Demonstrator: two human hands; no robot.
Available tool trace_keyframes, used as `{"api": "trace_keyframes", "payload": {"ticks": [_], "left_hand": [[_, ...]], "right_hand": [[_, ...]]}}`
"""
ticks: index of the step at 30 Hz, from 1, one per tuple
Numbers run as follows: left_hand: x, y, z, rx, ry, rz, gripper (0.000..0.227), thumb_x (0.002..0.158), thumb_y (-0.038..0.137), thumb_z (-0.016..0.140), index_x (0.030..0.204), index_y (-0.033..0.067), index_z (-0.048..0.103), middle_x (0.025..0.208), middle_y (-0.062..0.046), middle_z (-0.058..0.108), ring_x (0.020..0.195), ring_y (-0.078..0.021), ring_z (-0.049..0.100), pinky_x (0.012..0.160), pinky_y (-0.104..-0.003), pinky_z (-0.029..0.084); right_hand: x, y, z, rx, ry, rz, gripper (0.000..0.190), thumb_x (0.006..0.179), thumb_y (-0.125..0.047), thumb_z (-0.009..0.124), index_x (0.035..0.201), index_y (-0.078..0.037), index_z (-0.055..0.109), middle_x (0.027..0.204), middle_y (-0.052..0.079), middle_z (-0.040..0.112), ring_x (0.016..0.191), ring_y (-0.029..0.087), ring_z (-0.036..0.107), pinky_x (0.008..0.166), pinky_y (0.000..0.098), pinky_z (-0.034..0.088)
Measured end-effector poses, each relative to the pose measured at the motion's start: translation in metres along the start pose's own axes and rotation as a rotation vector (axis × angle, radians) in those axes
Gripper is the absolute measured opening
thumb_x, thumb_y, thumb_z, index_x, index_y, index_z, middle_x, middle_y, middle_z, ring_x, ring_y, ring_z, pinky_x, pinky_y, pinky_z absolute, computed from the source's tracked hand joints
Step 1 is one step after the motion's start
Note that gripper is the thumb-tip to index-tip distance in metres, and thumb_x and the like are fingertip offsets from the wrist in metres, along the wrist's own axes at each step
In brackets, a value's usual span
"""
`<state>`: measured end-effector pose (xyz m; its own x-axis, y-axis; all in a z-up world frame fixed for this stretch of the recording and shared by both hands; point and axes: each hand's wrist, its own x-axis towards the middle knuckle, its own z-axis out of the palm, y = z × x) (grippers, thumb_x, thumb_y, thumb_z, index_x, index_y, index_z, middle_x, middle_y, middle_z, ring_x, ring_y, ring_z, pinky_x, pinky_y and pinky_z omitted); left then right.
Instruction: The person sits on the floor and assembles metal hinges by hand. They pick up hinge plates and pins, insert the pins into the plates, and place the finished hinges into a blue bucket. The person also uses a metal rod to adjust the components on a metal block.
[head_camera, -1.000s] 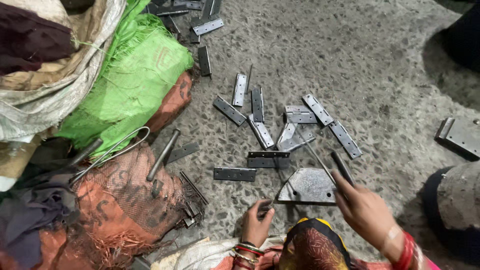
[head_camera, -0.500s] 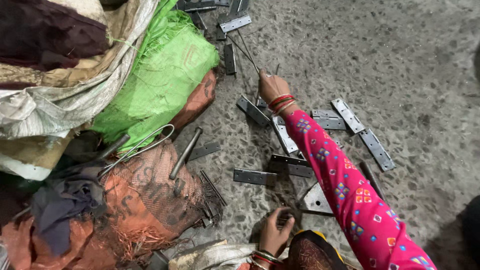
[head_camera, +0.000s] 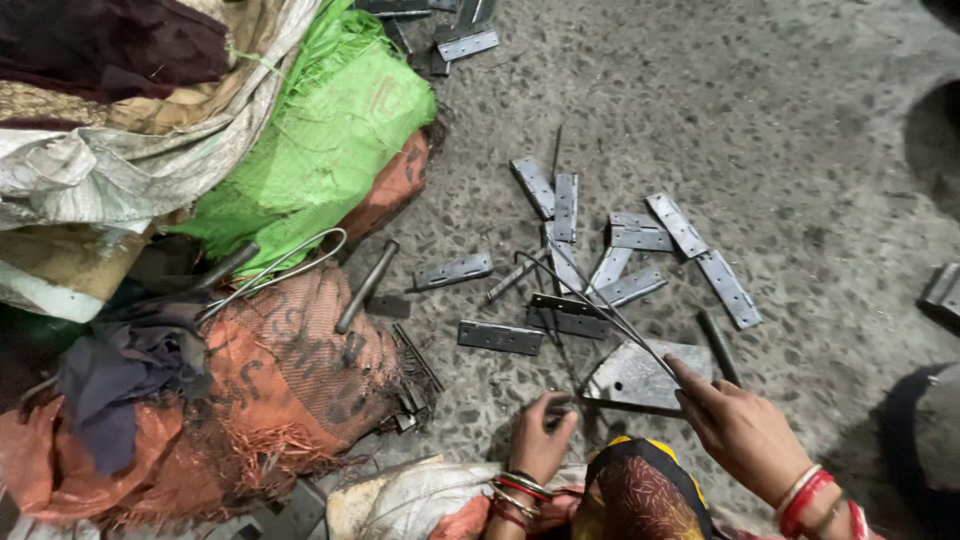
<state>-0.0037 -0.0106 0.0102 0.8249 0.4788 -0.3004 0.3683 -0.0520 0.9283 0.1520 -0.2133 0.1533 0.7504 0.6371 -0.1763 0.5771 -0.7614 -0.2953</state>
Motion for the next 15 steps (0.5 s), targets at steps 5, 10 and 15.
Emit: {"api": "trace_keyframes", "payload": {"ticks": [5,10,15], "left_hand": [[0.003,-0.006,0.003,0.025,-0.014,-0.008,0.033,0.087,0.022,0.072,0.116,0.008,0.071,0.104,-0.009,0.079,0.095,-0.021,0.077,0.085,-0.034,0.059],[0.002,-0.011,0.002,0.057,-0.029,-0.06,0.034,0.087,0.022,0.072,0.118,0.0102,0.07,0.106,-0.008,0.079,0.095,-0.0207,0.077,0.083,-0.034,0.06],[-0.001,-0.006,-0.001,0.08,-0.038,-0.103,0.031,0.088,0.022,0.072,0.117,0.0104,0.07,0.106,-0.008,0.078,0.097,-0.0208,0.076,0.084,-0.035,0.059]], "right_hand": [[0.068,0.007,0.023,0.113,0.284,-0.082,0.056,0.097,-0.026,0.057,0.152,-0.023,0.044,0.085,0.02,0.066,0.075,0.043,0.064,0.066,0.0548,0.05],[0.189,-0.004,0.086,0.023,0.268,-0.066,0.043,0.102,-0.031,0.053,0.142,-0.016,0.049,0.082,0.023,0.066,0.072,0.046,0.064,0.061,0.0586,0.049],[0.111,-0.005,0.09,0.076,0.152,-0.165,0.052,0.099,-0.027,0.054,0.148,-0.016,0.042,0.079,0.022,0.065,0.067,0.046,0.064,0.059,0.0575,0.05]]}}
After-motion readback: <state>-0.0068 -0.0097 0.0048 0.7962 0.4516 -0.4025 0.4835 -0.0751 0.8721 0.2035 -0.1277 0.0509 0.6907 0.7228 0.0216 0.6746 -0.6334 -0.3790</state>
